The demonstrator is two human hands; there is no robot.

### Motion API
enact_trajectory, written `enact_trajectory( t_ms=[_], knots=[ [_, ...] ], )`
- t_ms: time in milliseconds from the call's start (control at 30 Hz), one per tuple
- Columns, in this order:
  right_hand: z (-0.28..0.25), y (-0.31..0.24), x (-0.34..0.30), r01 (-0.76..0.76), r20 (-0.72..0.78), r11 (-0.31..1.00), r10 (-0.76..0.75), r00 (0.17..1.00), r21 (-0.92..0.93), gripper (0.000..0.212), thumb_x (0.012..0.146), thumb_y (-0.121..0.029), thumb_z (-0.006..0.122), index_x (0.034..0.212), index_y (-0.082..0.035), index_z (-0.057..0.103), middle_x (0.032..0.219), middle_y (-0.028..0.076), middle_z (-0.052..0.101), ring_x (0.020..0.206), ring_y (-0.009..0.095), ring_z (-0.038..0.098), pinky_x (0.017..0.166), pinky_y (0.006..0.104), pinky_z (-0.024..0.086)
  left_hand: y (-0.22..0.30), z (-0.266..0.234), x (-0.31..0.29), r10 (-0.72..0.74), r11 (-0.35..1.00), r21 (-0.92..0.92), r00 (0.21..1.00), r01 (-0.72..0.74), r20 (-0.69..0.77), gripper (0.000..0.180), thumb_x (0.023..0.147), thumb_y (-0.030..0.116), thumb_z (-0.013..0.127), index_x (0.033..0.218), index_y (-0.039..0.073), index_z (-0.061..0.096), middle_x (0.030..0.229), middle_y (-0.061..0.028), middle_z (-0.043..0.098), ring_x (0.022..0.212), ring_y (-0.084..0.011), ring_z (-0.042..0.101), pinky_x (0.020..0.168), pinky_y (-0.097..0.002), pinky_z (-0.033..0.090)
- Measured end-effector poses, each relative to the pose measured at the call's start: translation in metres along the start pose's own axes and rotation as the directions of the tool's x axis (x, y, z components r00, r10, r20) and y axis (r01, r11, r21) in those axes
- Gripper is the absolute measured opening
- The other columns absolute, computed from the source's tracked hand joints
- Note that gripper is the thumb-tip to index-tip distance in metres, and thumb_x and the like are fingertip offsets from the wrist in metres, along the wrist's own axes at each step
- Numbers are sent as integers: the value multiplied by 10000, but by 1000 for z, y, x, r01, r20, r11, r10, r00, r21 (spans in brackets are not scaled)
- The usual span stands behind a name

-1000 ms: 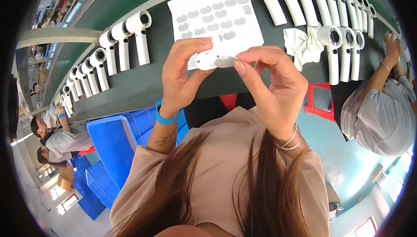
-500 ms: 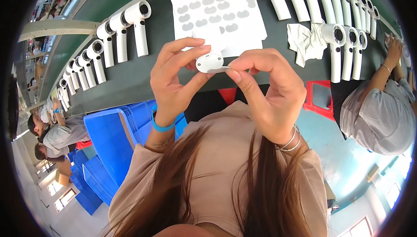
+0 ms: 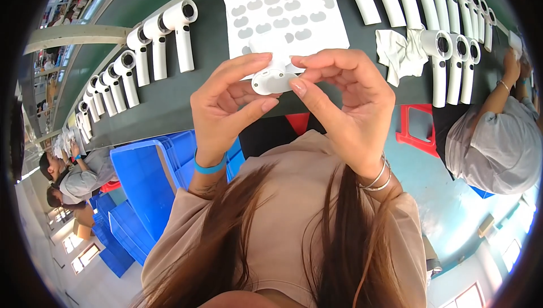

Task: The person peels adhesive stickers from a sheet, applies them to the bottom of handheld fans, and places the fans onto a conveyor belt.

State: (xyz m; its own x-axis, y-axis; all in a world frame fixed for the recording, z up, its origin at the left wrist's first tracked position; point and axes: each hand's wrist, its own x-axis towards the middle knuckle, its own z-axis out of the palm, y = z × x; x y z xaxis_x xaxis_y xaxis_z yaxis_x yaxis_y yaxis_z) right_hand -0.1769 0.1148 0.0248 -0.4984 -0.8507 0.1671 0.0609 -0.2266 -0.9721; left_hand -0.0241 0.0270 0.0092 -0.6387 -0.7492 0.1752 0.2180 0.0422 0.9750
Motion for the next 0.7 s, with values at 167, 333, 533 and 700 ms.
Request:
enact_trajectory(
  t_ms=[167, 333, 533, 700],
  knots=[
    [-2, 2, 1, 1, 67, 997, -6, 998, 71, 297, 775, 103, 663, 1031, 33, 530, 869, 97, 635, 948, 191, 643, 819, 284, 513, 3, -3, 1, -46, 996, -77, 997, 50, 61, 427, 749, -129, 663, 1158, -35, 589, 1256, -149, 495, 931, -210, 648, 808, -303, 573],
    [-3, 0, 1, -13, 72, 998, 8, 997, 62, 295, 781, 105, 656, 1017, 20, 502, 856, 91, 633, 973, 210, 643, 809, 277, 518, 2, -3, 3, -69, 993, -88, 993, 78, 97, 423, 760, -139, 644, 1167, -42, 585, 1264, -156, 488, 937, -226, 650, 813, -308, 571],
    [-5, -2, 0, -30, 73, 998, 25, 997, 64, 300, 784, 100, 656, 1007, 4, 479, 852, 91, 632, 986, 211, 639, 807, 280, 525, 1, 2, 3, -101, 984, -137, 992, 111, 80, 416, 773, -130, 641, 1176, -40, 585, 1264, -157, 489, 926, -216, 650, 811, -295, 563],
    [-5, -4, 0, -51, 74, 998, 47, 996, 46, 303, 781, 99, 658, 999, -2, 473, 857, 94, 627, 970, 198, 641, 797, 280, 534, 0, 0, 2, -103, 986, -121, 991, 113, 86, 392, 786, -112, 643, 1168, -41, 593, 1248, -156, 504, 892, -190, 649, 780, -273, 552]
  ],
)
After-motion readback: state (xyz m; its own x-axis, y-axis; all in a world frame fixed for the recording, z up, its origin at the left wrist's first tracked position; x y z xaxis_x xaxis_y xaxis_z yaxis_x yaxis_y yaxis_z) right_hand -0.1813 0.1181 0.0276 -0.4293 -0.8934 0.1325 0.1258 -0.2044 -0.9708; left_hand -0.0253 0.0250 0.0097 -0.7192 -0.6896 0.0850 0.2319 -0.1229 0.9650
